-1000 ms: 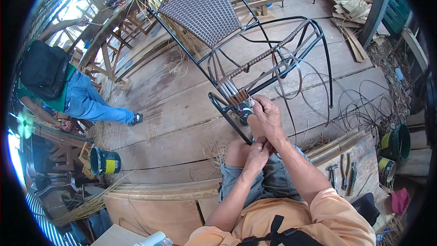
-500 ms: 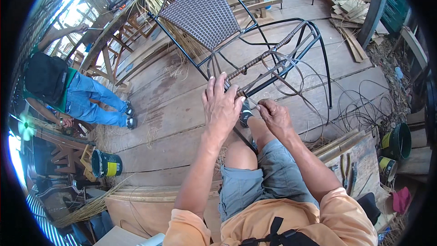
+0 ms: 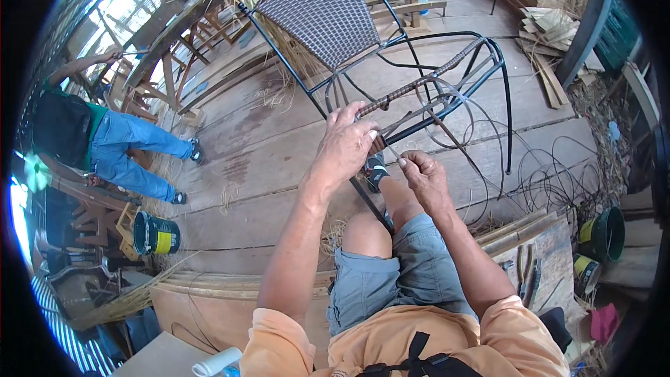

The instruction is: Weaving synthetic rattan strips onto a metal chair frame.

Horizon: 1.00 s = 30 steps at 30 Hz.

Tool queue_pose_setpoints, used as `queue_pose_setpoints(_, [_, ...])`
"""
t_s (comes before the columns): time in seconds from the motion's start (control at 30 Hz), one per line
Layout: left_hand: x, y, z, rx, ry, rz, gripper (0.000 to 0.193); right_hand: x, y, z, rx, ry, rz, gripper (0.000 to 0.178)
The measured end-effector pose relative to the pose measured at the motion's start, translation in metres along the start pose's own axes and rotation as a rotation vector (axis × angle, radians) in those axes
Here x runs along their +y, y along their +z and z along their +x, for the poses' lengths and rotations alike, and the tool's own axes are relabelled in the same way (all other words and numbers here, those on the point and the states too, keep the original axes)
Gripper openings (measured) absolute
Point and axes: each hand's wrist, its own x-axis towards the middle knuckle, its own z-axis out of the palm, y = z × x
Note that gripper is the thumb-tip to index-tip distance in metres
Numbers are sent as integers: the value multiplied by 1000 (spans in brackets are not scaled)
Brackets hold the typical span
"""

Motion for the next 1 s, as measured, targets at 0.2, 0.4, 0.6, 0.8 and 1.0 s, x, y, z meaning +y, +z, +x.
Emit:
queue_pose_setpoints(0.2, [-7, -4, -2, 30, -16, -170, 24, -9, 2, -3, 5, 159, 129, 16])
queue_pose_setpoints(0.4, [-12, 2, -5, 91, 23, -144, 24, -17, 6, -9, 29, 189, 138, 18])
queue_pose_setpoints(0.6, [-14, 5, -6, 264, 20, -195, 23, -8, 13, -8, 13, 223, 217, 18])
queue_pose_setpoints(0.8, [-6, 14, -6, 417, -5, -96, 21, 0, 20, -10, 21, 193, 310, 16])
queue_pose_setpoints(1.0, [-5, 13, -6, 276, 58, 53, 16, 7, 24, -9, 141, -13, 55, 22])
